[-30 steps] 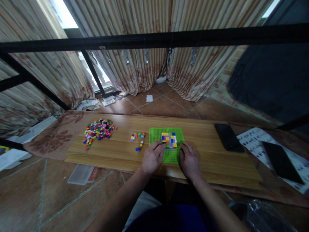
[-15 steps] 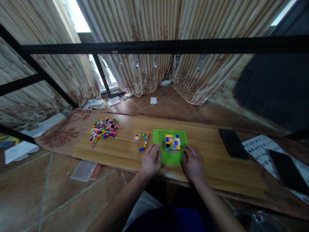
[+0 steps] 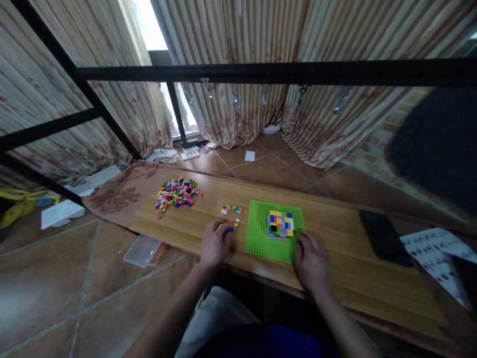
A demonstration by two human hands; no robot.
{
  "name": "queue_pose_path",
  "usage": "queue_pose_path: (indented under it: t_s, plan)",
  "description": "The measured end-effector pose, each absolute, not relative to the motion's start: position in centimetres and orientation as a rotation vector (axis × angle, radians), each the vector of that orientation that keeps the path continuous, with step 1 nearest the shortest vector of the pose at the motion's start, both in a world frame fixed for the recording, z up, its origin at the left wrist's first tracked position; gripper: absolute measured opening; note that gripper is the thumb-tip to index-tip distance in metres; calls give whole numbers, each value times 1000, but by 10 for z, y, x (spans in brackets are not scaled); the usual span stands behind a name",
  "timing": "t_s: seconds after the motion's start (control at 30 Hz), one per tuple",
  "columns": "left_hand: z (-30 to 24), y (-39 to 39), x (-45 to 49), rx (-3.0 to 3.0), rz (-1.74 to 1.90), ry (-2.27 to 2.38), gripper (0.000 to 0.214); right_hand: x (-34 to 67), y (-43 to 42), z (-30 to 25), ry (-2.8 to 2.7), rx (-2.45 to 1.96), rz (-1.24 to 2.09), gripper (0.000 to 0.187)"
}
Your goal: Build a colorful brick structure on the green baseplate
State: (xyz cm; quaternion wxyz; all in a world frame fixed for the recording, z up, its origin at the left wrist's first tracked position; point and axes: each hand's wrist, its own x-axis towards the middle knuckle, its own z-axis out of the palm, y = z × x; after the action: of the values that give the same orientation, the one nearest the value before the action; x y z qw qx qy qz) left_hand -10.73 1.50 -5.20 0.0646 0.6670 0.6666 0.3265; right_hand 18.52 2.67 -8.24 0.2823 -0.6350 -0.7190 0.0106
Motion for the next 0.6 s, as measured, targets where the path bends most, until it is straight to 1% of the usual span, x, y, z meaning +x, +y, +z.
queue_pose_path:
  t_s: [0.23, 0.6]
  plan:
    - [-56, 21, -105, 2019, 1033, 1921, 13, 187, 27, -84, -1934, -1714, 36, 39]
    - [-61, 20, -104, 2038, 1122, 1941, 16, 188, 28, -86, -1940, -1713, 35, 43]
